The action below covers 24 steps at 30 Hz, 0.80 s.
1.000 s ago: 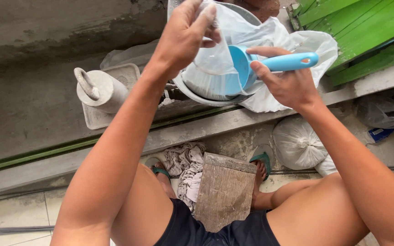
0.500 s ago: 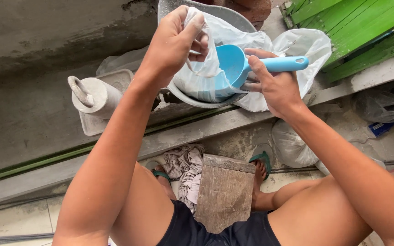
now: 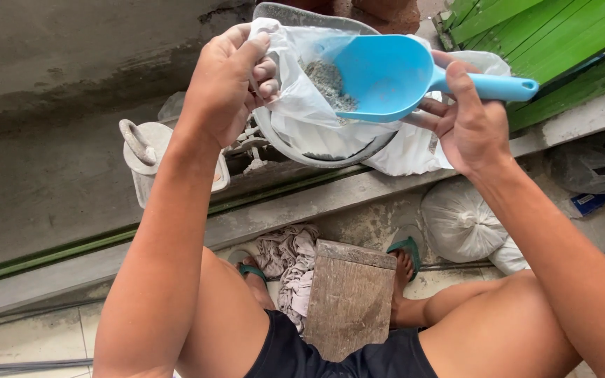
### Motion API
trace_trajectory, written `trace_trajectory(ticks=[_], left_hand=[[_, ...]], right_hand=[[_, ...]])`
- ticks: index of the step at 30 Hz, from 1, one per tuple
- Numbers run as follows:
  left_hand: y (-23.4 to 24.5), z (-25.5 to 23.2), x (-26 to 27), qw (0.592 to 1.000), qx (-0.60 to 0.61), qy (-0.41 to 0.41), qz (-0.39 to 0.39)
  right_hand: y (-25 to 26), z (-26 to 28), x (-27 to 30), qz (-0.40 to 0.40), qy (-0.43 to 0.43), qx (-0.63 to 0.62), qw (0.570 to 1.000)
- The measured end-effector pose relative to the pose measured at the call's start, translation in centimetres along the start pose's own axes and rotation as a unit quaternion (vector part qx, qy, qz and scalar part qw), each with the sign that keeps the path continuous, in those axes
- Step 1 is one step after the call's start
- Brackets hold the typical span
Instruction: Transferring grey construction material from one bag to another using a hand scoop.
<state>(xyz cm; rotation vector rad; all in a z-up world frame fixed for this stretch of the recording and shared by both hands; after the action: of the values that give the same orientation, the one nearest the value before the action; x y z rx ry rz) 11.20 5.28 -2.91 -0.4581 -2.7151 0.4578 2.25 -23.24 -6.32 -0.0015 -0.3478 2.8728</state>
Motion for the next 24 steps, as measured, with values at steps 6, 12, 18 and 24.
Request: trace_trajectory(ticks=[6,12,18,24], left_hand=[[0.6,-0.1,-0.3,1.0,0.001,-0.01,-0.015],[0.6,-0.6,-0.1,0.983,-0.144,-0.075,-0.08],[-5.9,-4.7,6.4,0.655,-0.477,-0.492,-0.317],[-14.7,0.4,5.5,0.783,-0.271,-0.543,-0.137]], right_hand=[[1.7,1.8,0.8,-0.049,0.012,-0.001,0.999],[2.5,4.0,2.7,-0.078,0.021,-0.036,0.996],[4.0,5.1,4.7,-0.161,0.029,-0.105,0.981],[7.5,6.4,6.2,-0.25,0.07,-0.154,0.954]])
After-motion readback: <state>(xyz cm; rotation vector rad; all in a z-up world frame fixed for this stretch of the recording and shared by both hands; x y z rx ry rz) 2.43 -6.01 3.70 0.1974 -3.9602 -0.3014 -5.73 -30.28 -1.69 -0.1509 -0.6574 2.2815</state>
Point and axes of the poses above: each hand's wrist, its own x-axis away from the middle knuckle, its own y-axis out of the back of the hand, z = x × y, the point moved 8 cm from there along -x, towards the middle knuckle, and after that the axes turned 6 degrees about y, right-handed, at the moved point
